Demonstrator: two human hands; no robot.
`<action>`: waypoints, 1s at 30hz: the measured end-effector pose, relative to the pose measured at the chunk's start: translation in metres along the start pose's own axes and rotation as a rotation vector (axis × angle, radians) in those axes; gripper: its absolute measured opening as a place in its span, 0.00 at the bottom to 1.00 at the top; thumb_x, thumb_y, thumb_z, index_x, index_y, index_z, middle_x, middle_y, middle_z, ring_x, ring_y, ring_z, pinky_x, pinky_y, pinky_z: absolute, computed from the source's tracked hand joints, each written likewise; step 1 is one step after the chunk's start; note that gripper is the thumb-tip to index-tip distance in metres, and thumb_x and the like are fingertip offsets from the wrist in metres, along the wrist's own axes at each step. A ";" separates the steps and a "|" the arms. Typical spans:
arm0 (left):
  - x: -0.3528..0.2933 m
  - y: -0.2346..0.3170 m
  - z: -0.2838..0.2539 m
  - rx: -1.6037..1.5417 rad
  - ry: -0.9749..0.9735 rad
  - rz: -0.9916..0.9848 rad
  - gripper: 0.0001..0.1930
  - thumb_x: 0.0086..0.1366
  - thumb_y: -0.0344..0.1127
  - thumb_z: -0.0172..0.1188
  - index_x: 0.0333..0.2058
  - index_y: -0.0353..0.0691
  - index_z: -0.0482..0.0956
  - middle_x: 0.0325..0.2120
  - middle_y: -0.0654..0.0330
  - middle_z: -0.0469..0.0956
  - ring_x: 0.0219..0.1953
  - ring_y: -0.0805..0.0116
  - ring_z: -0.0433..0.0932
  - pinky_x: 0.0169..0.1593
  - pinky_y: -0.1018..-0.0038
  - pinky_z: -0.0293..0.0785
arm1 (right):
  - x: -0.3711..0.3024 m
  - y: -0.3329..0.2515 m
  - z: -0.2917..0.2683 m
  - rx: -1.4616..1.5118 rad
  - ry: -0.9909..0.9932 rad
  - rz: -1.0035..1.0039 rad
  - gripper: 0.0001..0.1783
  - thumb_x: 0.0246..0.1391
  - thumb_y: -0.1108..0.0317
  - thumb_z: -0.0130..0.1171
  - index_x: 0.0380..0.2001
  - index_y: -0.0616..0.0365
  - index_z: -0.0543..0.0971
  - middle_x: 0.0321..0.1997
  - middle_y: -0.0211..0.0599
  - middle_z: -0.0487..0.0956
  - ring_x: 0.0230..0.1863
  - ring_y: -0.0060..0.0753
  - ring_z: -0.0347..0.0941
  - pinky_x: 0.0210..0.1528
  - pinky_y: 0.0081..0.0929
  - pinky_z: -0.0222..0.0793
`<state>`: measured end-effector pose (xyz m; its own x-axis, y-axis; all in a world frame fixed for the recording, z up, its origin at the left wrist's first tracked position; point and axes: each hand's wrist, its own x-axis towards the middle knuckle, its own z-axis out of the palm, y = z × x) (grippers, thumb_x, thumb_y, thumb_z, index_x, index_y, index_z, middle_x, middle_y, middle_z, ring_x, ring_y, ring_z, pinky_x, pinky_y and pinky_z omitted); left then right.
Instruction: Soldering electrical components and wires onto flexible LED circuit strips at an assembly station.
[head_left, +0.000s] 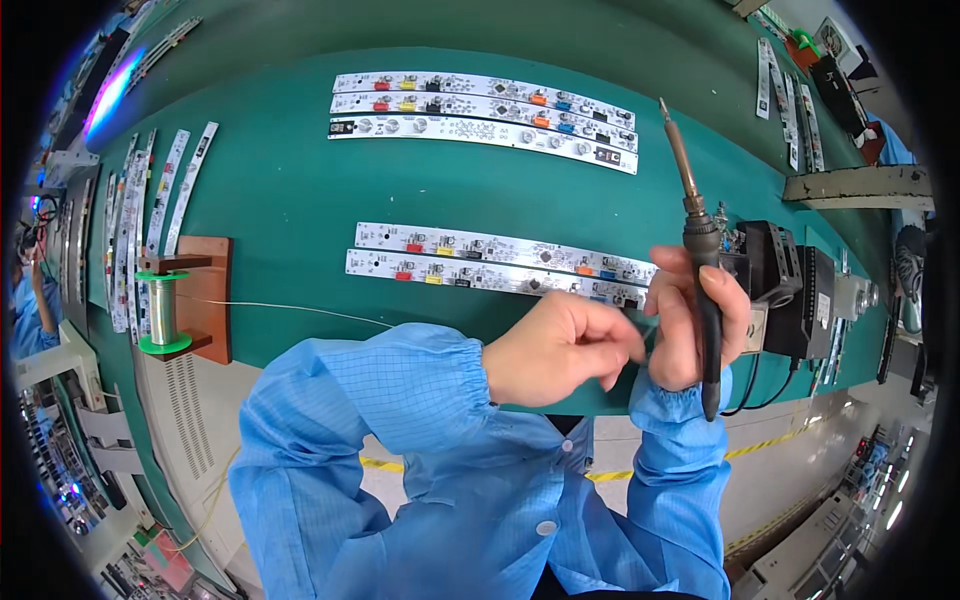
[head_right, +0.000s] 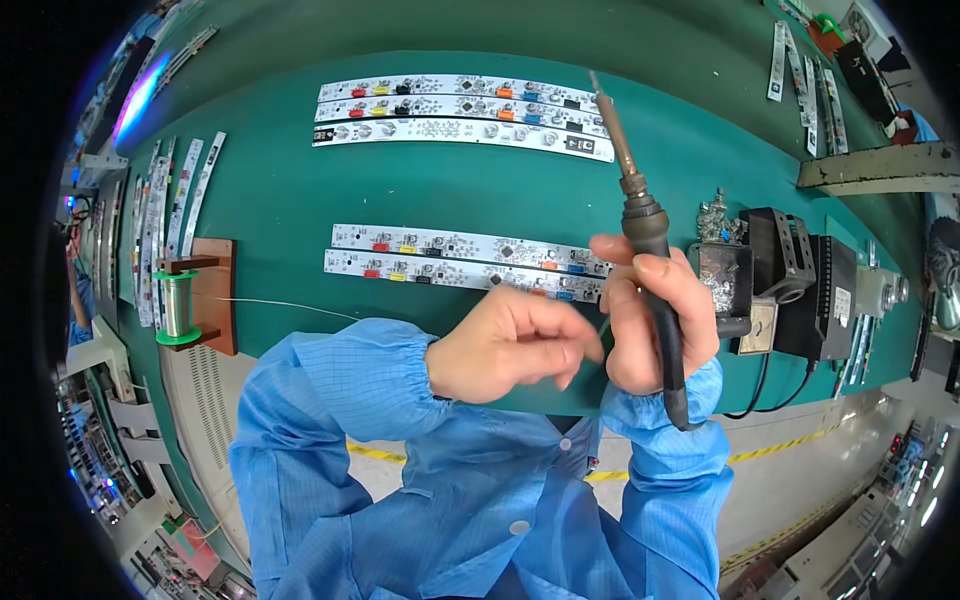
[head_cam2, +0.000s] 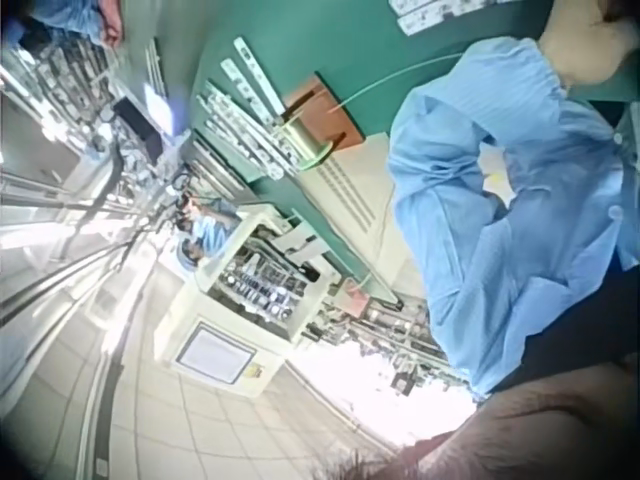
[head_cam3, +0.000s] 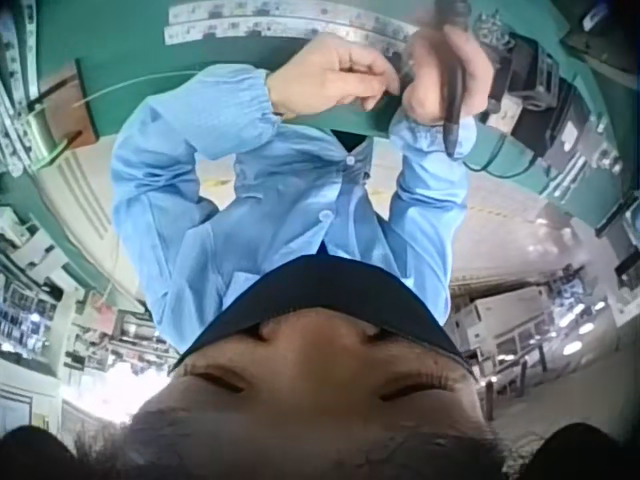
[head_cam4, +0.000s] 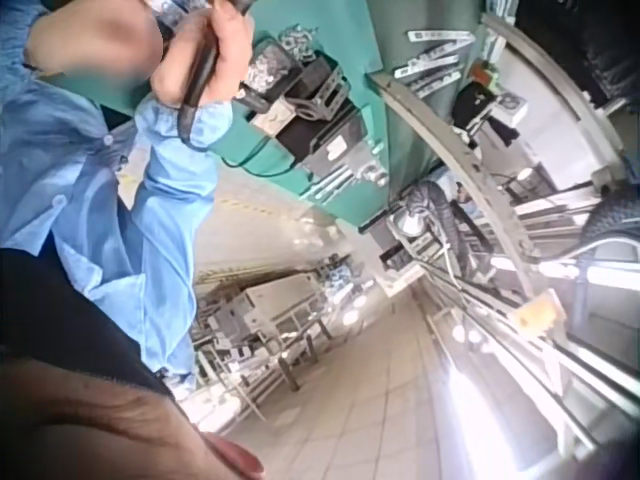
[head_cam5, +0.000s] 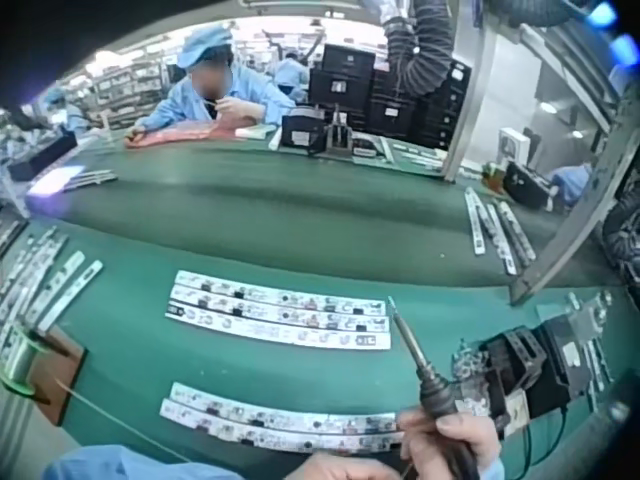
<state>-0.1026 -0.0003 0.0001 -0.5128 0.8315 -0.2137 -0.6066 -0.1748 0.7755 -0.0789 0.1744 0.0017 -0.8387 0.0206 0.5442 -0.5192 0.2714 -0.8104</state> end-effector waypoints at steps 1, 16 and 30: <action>0.001 0.000 0.000 0.059 -0.079 -0.040 0.09 0.66 0.30 0.52 0.40 0.34 0.80 0.24 0.63 0.77 0.25 0.82 0.69 0.27 0.83 0.62 | 0.000 0.004 -0.001 0.026 0.041 0.000 0.30 0.49 0.87 0.49 0.55 0.52 0.66 0.44 0.61 0.76 0.26 0.26 0.70 0.28 0.23 0.69; -0.004 -0.001 0.006 0.159 -0.183 -0.178 0.10 0.66 0.33 0.57 0.27 0.35 0.79 0.18 0.69 0.73 0.22 0.84 0.66 0.26 0.82 0.62 | 0.000 -0.003 -0.005 -0.006 0.117 0.051 0.24 0.54 0.74 0.55 0.55 0.53 0.67 0.45 0.59 0.77 0.23 0.24 0.68 0.28 0.22 0.66; -0.005 -0.002 0.002 0.221 -0.083 0.008 0.07 0.64 0.31 0.57 0.33 0.33 0.80 0.27 0.61 0.80 0.29 0.78 0.76 0.35 0.79 0.74 | 0.009 0.001 0.000 -0.139 0.153 0.025 0.21 0.55 0.71 0.56 0.53 0.60 0.69 0.41 0.58 0.79 0.27 0.24 0.69 0.30 0.22 0.67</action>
<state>-0.0980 -0.0033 0.0008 -0.4597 0.8728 -0.1640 -0.4500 -0.0697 0.8903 -0.0868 0.1747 0.0053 -0.8110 0.1717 0.5593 -0.4617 0.3992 -0.7921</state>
